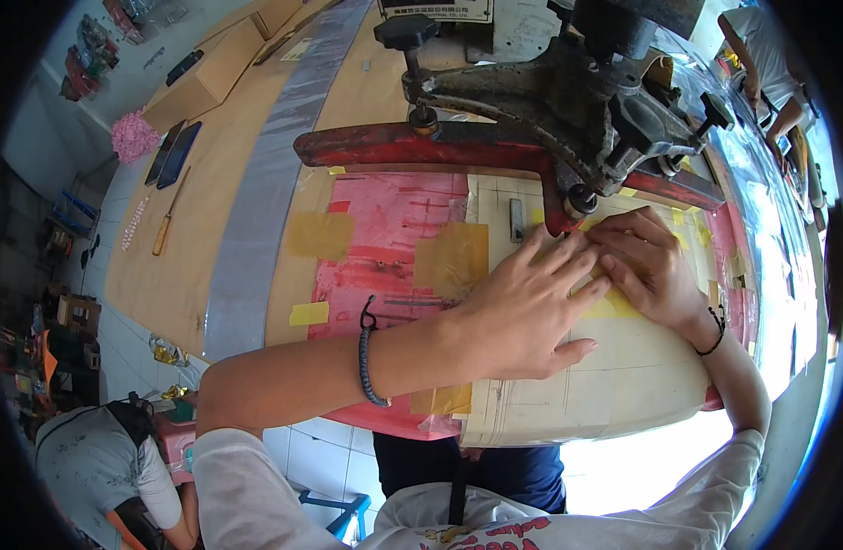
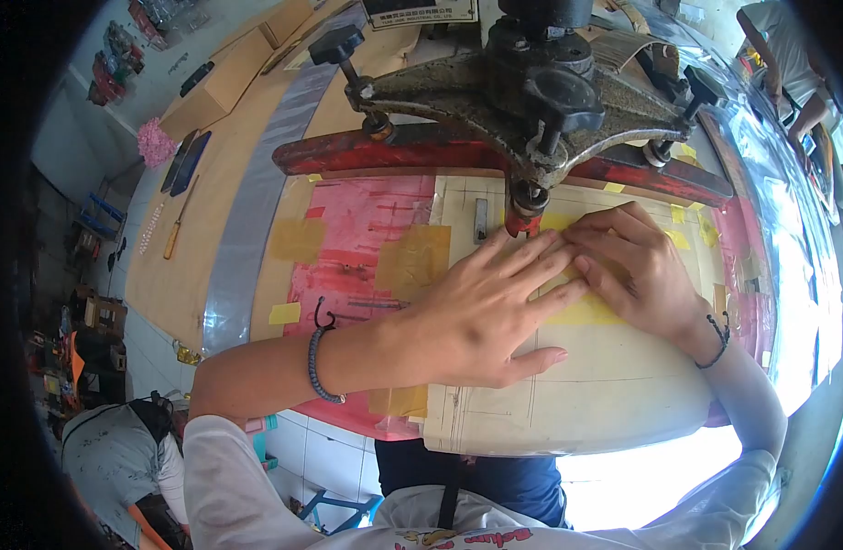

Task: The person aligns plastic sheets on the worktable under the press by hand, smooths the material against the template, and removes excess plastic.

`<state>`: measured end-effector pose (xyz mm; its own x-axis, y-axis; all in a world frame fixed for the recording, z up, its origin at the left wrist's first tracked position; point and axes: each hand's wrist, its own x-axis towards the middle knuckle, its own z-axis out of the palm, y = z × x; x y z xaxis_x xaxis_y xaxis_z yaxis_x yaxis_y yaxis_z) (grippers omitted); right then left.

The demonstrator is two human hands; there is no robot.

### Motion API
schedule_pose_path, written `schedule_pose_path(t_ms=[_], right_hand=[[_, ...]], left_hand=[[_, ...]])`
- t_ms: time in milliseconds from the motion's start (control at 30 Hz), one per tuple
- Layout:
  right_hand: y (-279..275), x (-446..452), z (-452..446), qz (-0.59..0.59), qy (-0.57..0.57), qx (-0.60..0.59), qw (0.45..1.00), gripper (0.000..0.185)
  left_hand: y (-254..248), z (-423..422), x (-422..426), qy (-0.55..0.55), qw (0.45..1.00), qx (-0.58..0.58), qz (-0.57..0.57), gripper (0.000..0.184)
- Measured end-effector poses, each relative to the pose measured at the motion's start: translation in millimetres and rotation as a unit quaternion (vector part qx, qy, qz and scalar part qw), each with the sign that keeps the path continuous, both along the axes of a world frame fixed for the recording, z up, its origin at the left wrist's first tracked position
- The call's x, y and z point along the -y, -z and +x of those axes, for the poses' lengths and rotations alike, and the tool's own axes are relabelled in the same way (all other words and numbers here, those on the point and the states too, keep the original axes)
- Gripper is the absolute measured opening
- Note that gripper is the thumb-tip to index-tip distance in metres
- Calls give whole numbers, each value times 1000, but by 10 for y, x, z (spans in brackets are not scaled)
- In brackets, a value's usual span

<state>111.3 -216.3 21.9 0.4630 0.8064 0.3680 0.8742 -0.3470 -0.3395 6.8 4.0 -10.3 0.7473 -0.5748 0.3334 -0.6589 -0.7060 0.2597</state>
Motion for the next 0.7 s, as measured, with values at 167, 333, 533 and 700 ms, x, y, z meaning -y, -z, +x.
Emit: schedule_pose_path(t_ms=[167,333,533,700], right_hand=[[5,0,4,-1,-2,5,1000,28],[6,2,5,0,-1,1,1000,27],[18,11,4,3,-2,6,1000,27],[3,1,-2,-4,4,-4,1000,27]], left_hand=[[1,0,-3,0,1000,1,4,69],[-11,0,-2,2,1000,6,1,69],[-18,-15,3,2,1000,8,-12,68],[13,-8,9,-3,1000,19,-3,68]])
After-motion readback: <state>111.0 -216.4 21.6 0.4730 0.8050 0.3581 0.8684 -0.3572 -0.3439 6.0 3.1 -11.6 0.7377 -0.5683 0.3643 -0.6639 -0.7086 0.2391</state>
